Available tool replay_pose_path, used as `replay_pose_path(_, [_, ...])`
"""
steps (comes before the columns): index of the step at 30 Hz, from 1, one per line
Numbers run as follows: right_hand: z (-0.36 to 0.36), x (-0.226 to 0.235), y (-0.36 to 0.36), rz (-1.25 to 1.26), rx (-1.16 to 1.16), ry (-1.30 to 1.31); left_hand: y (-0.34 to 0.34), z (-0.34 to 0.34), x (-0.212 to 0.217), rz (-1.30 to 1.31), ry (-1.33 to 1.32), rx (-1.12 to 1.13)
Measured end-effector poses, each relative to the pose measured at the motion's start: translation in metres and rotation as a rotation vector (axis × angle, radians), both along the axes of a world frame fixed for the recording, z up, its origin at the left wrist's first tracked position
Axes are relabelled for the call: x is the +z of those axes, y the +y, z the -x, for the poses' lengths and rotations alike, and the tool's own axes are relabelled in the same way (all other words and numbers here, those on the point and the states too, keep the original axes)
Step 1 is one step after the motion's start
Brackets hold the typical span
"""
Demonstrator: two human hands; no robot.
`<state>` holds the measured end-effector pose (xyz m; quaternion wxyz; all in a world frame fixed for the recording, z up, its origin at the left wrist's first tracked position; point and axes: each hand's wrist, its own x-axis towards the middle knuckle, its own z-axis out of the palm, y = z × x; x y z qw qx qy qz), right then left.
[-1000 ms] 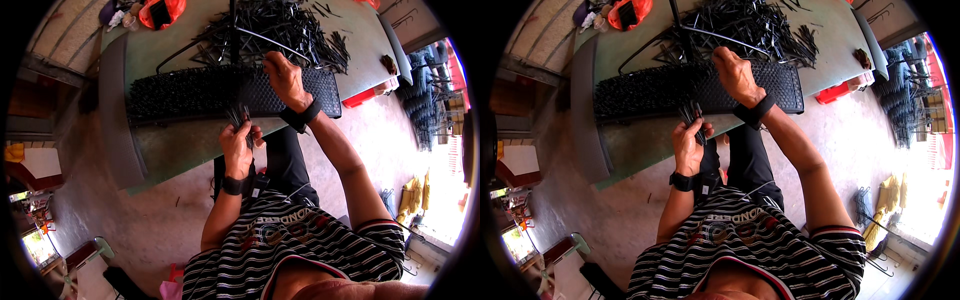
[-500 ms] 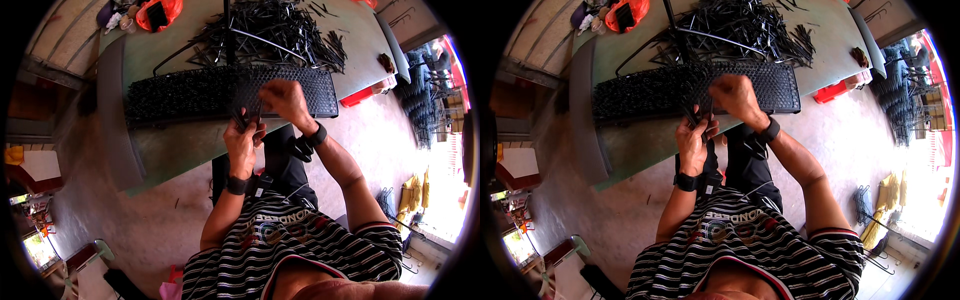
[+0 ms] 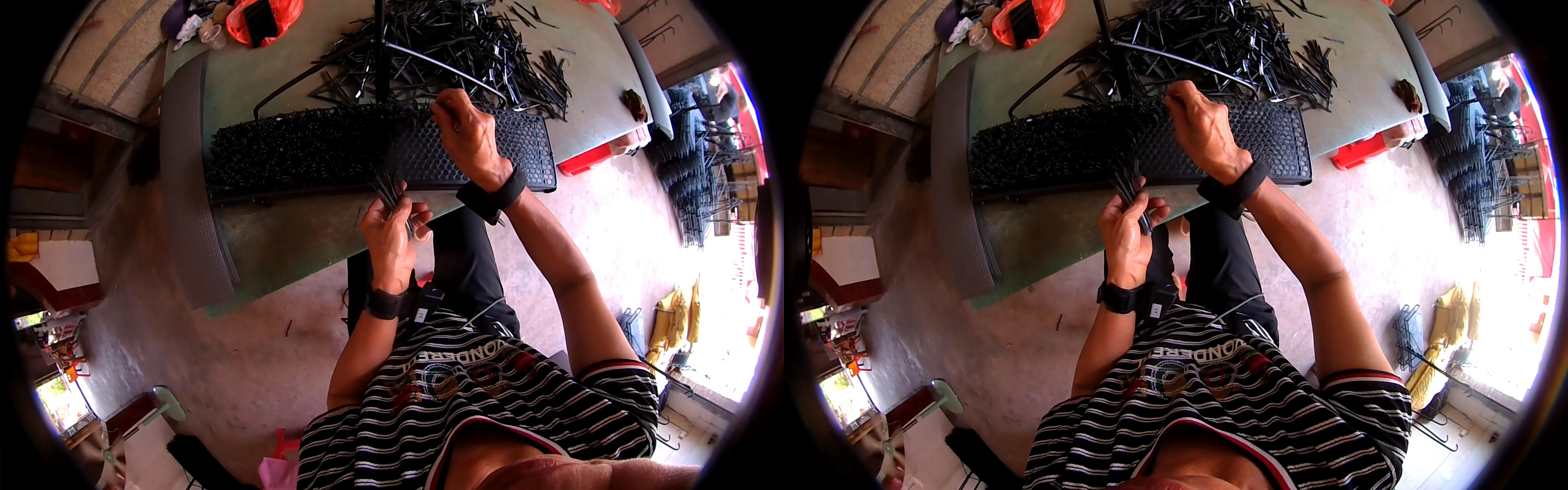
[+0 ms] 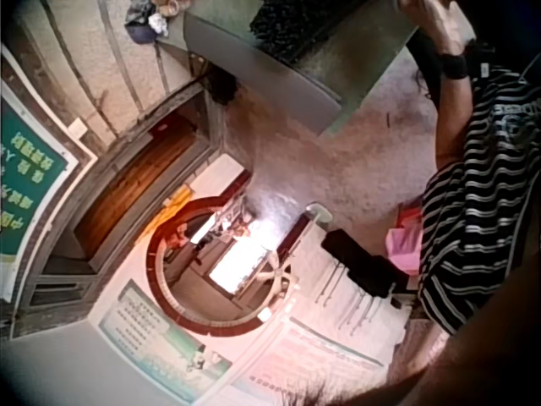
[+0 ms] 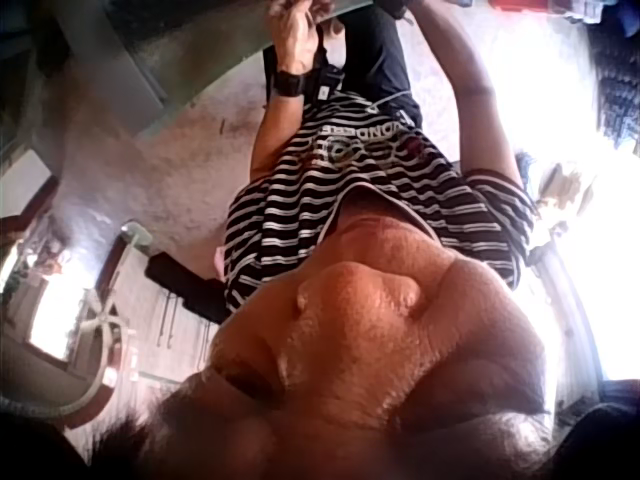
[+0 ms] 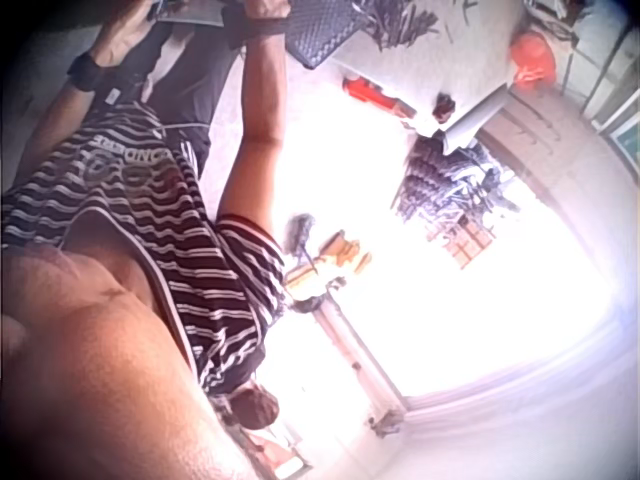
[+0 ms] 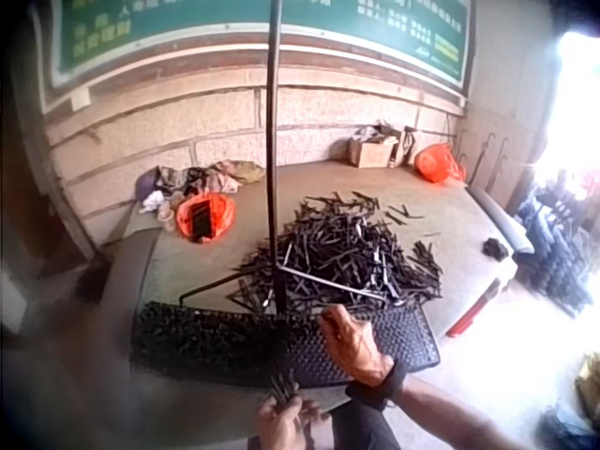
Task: The person inserts thin black plastic strips into the holes of a rectangular broom head base. They pick up strips from a pile on the table, align them, and push them into the base by hand. The person occasionally gathers multiple strips to insert them together.
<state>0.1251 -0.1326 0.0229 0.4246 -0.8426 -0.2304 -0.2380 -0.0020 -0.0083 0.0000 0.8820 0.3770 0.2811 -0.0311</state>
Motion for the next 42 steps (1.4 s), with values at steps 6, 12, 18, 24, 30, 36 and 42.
replay_pose_path(6, [-0.002,0.008,0.0,0.056,0.031,-0.008,0.002,0.001,0.003,0.042,0.021,0.004])
replay_pose_path(12, [-0.01,-0.008,-0.006,0.28,0.109,0.015,0.002,0.002,0.005,0.03,0.052,-0.014])
replay_pose_path(18, [0.003,0.006,-0.006,0.268,0.075,0.207,0.002,0.0,0.004,0.02,0.064,-0.043])
replay_pose_path(24, [0.029,0.015,-0.004,-0.048,0.256,0.839,-0.007,-0.002,0.0,-0.015,-0.021,-0.062])
replay_pose_path(30, [0.026,0.021,0.002,-0.289,0.013,0.339,-0.004,0.0,0.001,0.016,-0.014,0.022])
replay_pose_path(36, [0.016,0.002,0.007,-0.131,0.014,0.058,0.002,0.001,0.006,0.005,0.003,0.002])
replay_pose_path(42, [0.01,0.001,0.011,-0.032,0.064,0.04,0.005,0.002,0.008,0.022,0.016,0.018])
